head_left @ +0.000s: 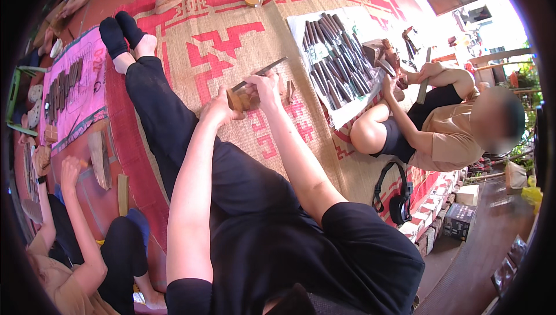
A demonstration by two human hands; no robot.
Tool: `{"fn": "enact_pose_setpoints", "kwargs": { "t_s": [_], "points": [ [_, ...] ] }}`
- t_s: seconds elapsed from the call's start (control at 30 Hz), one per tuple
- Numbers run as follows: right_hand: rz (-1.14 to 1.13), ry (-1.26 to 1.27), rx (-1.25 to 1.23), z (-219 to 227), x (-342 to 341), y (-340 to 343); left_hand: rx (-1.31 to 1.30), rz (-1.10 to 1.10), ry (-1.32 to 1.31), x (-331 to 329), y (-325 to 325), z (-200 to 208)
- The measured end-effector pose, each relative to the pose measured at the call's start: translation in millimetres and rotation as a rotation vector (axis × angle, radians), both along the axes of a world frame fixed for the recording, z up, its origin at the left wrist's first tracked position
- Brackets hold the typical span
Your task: The person sits on a mat and uses a knife to carve a small wooden object held in their left hand. They repeatedly scrape and shape the wood while other people work nearby on similar tasks.
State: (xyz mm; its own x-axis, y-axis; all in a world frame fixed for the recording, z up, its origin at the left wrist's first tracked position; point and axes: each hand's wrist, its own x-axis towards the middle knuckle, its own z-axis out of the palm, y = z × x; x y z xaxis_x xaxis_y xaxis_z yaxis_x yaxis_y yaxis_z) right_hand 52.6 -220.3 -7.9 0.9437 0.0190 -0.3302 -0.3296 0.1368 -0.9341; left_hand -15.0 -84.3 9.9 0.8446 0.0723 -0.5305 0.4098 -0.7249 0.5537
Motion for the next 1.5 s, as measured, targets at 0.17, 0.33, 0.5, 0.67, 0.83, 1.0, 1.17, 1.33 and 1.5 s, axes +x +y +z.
{"fn": "enact_pose_setpoints", "kwargs": {
  "t_s": [0.17,0.33,0.5,0.67,0.83,1.0,1.17,1.33,1.5],
  "points": [
    [-0.058,0.002,-0.089,-16.6,1.9,-14.3,0.084,-0.026,0.071,-0.7,-9.4,21.9],
    [-0.023,-0.025,-0.062,-1.1,-3.4,-9.7,-0.034,-0.021,0.032,0.3,1.7,4.8],
    [-0.003,0.002,0.040,-6.3,-7.6,-11.4,0.041,-0.029,0.048,-0.6,-5.5,9.5],
    [-0.048,-0.010,-0.017,-10.0,-9.0,-18.7,0.023,-0.011,0.039,-0.5,-4.2,7.0],
    [0.018,0.051,0.070,-9.0,-15.0,-18.2,0.043,-0.013,0.060,1.5,-4.9,9.2],
    [0.006,0.027,0.016,-13.6,-11.2,-27.6,0.035,-0.010,0.064,1.8,-6.0,3.2],
    [-0.024,0.023,0.100,-4.1,-18.4,-18.5,0.046,-0.039,0.062,1.3,-5.2,7.3],
    [-0.025,-0.003,0.024,-15.9,-15.3,-29.4,0.088,-0.038,0.032,-1.4,-7.7,8.4],
    [0.018,0.033,0.127,-9.8,-21.5,-19.9,0.039,-0.025,0.087,0.5,-5.4,15.9]
  ]
}}
